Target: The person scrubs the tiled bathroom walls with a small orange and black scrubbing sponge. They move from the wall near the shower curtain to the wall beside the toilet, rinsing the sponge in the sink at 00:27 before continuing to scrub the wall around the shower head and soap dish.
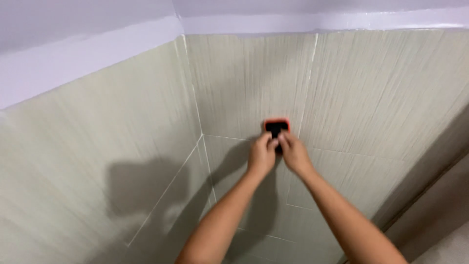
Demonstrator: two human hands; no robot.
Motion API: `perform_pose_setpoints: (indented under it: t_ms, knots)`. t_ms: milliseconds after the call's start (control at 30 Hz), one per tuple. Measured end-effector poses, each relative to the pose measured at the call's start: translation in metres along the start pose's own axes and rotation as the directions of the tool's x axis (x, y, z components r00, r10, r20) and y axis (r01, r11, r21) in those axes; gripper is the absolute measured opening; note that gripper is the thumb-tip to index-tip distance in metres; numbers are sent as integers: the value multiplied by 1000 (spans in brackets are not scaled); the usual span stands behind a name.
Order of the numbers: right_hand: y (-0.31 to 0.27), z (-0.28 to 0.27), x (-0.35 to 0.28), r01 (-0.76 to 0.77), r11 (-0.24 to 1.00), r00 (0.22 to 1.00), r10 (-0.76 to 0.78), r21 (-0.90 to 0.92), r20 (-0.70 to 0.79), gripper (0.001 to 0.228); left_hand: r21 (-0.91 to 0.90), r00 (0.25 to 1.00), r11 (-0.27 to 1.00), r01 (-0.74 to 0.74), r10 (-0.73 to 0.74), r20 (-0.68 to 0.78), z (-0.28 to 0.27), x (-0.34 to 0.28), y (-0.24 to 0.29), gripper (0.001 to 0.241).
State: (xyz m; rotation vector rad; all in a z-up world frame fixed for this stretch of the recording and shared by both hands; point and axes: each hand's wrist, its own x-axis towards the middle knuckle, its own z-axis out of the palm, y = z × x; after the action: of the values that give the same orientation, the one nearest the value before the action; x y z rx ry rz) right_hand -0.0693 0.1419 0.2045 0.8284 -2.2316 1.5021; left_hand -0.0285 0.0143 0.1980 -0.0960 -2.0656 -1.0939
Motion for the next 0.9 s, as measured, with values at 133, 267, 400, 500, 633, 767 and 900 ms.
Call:
perform_pose_setpoints:
  t_ms: [133,267,400,500,633,767,900]
  knots:
    - [-66,-14,57,137,991,989,-136,2,-58,33,8,990,995,-103,104,-95,-37,62,42,7]
    - [-112,-15,92,194,980,978,-197,-43,-70,33,23,985,993,-118,120,-127,-73,103,65,12]
    - [-136,-1,113,163,985,980,-168,-55,-102,29,39,973,988,-149,154,-175,-96,129,62,11]
    - [-142,9,117,110,994,988,-109,-4,-105,28,44,975,991,-129,135,-175,-103,140,47,10]
    - [-141,20,114,112,993,991,-109,35,-82,28,72,979,989,-126,136,-152,-116,128,51,15]
    - [-129,30,107,102,994,994,-100,46,-50,27,90,979,987,-129,142,-148,-115,118,31,16]
    - [-123,38,94,102,993,995,-102,54,-10,30,116,984,985,-125,138,-113,-120,109,14,18]
